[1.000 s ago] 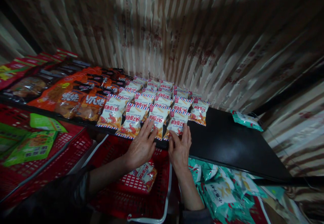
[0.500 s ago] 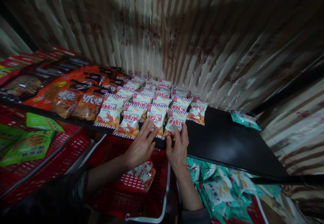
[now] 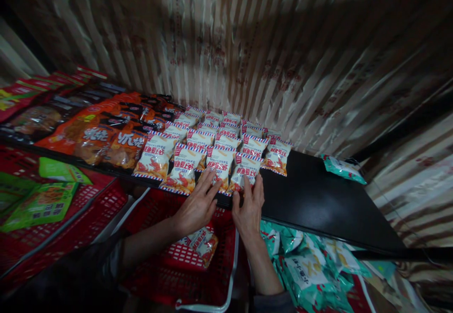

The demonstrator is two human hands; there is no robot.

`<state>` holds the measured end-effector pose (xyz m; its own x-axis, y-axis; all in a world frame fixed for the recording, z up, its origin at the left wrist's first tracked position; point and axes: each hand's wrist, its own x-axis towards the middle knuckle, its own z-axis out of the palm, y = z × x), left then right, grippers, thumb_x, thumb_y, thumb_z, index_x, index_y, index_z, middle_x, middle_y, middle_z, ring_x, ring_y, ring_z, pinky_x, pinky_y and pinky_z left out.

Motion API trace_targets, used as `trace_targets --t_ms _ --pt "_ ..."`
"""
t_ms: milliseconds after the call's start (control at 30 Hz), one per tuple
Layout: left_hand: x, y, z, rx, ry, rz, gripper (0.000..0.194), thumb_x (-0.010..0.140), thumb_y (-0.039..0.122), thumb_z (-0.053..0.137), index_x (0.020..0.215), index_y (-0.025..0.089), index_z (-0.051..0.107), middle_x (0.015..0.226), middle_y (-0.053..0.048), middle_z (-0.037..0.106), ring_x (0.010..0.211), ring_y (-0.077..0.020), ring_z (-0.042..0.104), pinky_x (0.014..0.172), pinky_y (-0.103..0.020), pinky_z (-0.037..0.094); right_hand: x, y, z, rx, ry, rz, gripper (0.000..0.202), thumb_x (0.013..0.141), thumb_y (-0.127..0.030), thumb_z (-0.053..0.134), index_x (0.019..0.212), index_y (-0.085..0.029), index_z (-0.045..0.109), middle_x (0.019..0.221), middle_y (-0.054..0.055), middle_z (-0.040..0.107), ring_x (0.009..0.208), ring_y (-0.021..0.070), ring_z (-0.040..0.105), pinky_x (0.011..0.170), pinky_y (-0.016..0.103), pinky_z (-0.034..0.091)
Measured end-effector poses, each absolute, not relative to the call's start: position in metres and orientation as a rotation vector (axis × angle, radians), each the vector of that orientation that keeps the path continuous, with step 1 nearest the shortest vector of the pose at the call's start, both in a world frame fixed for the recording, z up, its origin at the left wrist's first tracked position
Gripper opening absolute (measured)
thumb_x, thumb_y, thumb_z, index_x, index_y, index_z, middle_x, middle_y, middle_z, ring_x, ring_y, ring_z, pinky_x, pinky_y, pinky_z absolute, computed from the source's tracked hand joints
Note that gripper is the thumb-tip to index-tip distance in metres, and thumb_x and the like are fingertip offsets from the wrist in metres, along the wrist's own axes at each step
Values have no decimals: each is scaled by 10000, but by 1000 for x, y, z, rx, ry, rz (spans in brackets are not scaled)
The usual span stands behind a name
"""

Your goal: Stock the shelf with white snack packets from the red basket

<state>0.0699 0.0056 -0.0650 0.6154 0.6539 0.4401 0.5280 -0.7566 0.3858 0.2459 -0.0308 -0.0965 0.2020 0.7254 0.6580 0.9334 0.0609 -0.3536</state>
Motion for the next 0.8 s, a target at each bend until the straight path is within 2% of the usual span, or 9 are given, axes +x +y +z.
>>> trace_targets --t_ms 333,467,667,800 --pt "67 3 -64 2608 984 848 530 853 42 429 1382 55 423 1584 -234 205 1491 -317 -24 1172 -553 303 242 -32 -92 -1692 -1565 -339 540 943 -328 469 1465 -222 380 1617 166 163 1474 383 190 1080 656 311" --pt "57 2 -58 2616 969 905 504 860 43 425 1363 57 456 1581 -226 223 1499 -313 -19 1186 -539 273 226 -36 -74 -1571 -1586 -349 520 958 -281 456 1468 -216 378 1620 148 174 1487 343 177 1123 622 283" --pt "25 10 -53 2491 1215 1087 497 883 46 379 1368 129 445 1602 -168 205 1505 -307 20 1169 -592 255 181 -50 -61 -1449 -1649 3 504 993 -269 386 1493 -240 333 1594 105 286 1462 240 288 1149 508 337" --pt "2 14 -63 2429 1288 1133 486 911 89 369 1395 109 395 1594 -196 213 1503 -301 79 1172 -585 246 157 -50 -71 -1443 -1680 218 486 999 -335 376 1473 -227 382 1575 100 330 1453 227 312 1150 498 347"
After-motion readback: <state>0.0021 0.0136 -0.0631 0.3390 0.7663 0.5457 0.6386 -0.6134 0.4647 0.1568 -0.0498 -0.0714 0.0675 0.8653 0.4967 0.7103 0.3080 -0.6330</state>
